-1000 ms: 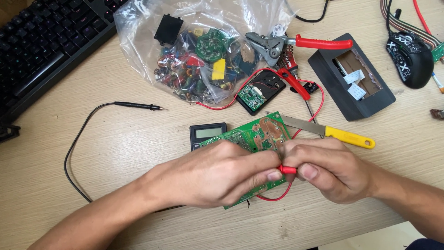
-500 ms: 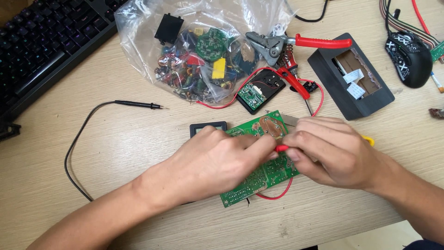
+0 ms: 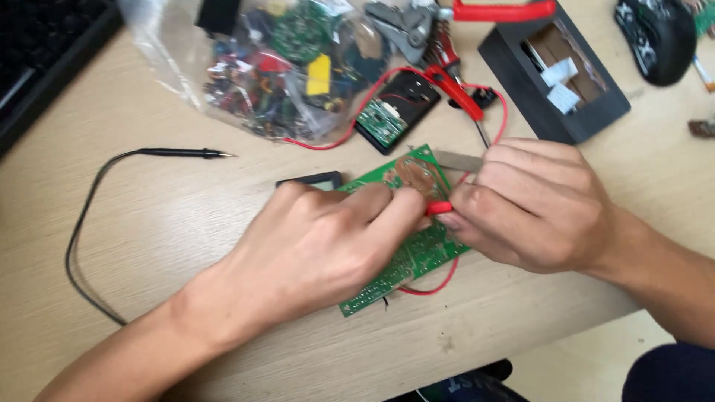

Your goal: A person prepares electrical wires by stripping insulation and uses a multimeter to test a circuit board.

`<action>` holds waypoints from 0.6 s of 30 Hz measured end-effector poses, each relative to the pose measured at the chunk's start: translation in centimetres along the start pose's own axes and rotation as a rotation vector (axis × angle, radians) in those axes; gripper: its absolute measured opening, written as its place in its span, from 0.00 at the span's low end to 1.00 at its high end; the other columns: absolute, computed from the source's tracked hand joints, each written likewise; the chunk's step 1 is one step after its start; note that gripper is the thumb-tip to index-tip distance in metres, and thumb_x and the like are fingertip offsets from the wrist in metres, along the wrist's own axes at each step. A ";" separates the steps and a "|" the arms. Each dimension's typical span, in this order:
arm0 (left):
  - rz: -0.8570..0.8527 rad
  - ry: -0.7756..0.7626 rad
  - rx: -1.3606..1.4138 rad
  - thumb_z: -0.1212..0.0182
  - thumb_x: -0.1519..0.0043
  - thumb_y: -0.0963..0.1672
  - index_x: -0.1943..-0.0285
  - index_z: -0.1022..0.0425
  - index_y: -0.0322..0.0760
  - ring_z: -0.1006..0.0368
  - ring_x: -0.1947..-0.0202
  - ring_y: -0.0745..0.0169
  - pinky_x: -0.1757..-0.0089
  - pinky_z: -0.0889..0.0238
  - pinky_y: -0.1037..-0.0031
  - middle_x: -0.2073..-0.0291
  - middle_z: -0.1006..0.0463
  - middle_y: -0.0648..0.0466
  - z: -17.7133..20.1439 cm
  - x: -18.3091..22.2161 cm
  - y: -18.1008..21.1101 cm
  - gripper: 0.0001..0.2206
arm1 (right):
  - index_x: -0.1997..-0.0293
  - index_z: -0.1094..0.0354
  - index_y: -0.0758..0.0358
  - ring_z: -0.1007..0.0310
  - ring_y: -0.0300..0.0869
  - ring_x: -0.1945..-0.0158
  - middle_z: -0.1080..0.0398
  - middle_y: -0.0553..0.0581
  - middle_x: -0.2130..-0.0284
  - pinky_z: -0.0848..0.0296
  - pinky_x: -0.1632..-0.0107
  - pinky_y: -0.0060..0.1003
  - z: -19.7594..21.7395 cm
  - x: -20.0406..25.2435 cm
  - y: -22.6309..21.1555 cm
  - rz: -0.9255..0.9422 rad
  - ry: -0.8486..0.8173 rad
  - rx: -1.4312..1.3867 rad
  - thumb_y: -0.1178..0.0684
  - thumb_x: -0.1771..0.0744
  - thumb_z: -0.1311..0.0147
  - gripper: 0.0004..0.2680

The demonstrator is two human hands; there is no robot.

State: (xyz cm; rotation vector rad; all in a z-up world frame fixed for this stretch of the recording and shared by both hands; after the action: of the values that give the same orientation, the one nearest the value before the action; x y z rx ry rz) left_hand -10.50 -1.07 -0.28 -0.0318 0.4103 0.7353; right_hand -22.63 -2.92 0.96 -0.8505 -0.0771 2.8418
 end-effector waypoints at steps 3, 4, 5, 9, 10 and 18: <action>0.014 -0.005 -0.034 0.41 0.21 0.39 0.52 0.31 0.43 0.37 0.87 0.59 0.86 0.47 0.60 0.73 0.34 0.59 0.3 0.1 0.2 0.07 | 0.66 0.33 0.74 0.44 0.51 0.75 0.40 0.61 0.73 0.39 0.71 0.47 0.3 -0.2 -0.2 0.012 0.048 -0.035 0.59 0.25 0.45 0.12; 0.019 -0.006 -0.025 0.41 0.18 0.41 0.54 0.32 0.43 0.37 0.86 0.60 0.86 0.48 0.61 0.73 0.34 0.59 0.4 0.1 0.3 0.10 | 0.68 0.34 0.74 0.46 0.50 0.76 0.40 0.61 0.74 0.41 0.71 0.46 0.4 -0.1 -0.3 0.024 0.068 -0.054 0.60 0.25 0.45 0.12; 0.018 -0.008 -0.022 0.41 0.18 0.41 0.54 0.32 0.43 0.37 0.86 0.60 0.86 0.48 0.61 0.73 0.34 0.59 0.4 0.1 0.4 0.10 | 0.68 0.34 0.74 0.46 0.50 0.76 0.40 0.61 0.74 0.41 0.71 0.46 0.4 0.0 -0.4 0.021 0.067 -0.056 0.60 0.25 0.45 0.12; 0.044 0.019 -0.033 0.43 0.15 0.45 0.54 0.31 0.46 0.37 0.83 0.62 0.84 0.46 0.63 0.70 0.36 0.60 1.1 0.1 0.7 0.11 | 0.67 0.34 0.75 0.46 0.52 0.76 0.42 0.61 0.74 0.41 0.71 0.49 0.4 0.1 -0.4 0.019 0.064 -0.092 0.58 0.26 0.45 0.12; 0.050 0.029 -0.039 0.43 0.14 0.46 0.55 0.31 0.46 0.39 0.83 0.63 0.84 0.47 0.64 0.70 0.37 0.61 1.3 0.2 0.8 0.12 | 0.67 0.35 0.76 0.48 0.52 0.76 0.44 0.61 0.75 0.43 0.72 0.49 0.5 0.1 -0.4 0.029 0.078 -0.104 0.58 0.26 0.45 0.12; 0.006 -0.135 0.315 0.49 0.16 0.47 0.51 0.35 0.40 0.35 0.85 0.45 0.85 0.42 0.52 0.74 0.31 0.54 0.0 0.0 -0.1 0.10 | 0.53 0.29 0.79 0.31 0.60 0.63 0.27 0.70 0.60 0.26 0.57 0.53 0.4 -0.8 0.6 -0.049 -0.063 -0.426 0.60 0.26 0.53 0.08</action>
State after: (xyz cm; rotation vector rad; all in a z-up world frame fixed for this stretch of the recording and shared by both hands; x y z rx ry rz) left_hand -10.38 -1.16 -0.33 0.3135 0.3936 0.6676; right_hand -22.26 -3.64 1.63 -0.8136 -0.7218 2.8471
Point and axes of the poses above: each hand's wrist, its own x-axis away from the middle knuckle, its own z-axis out of the back of the hand, y = z × x, the point moved 10 cm from there along -x, towards the middle knuckle
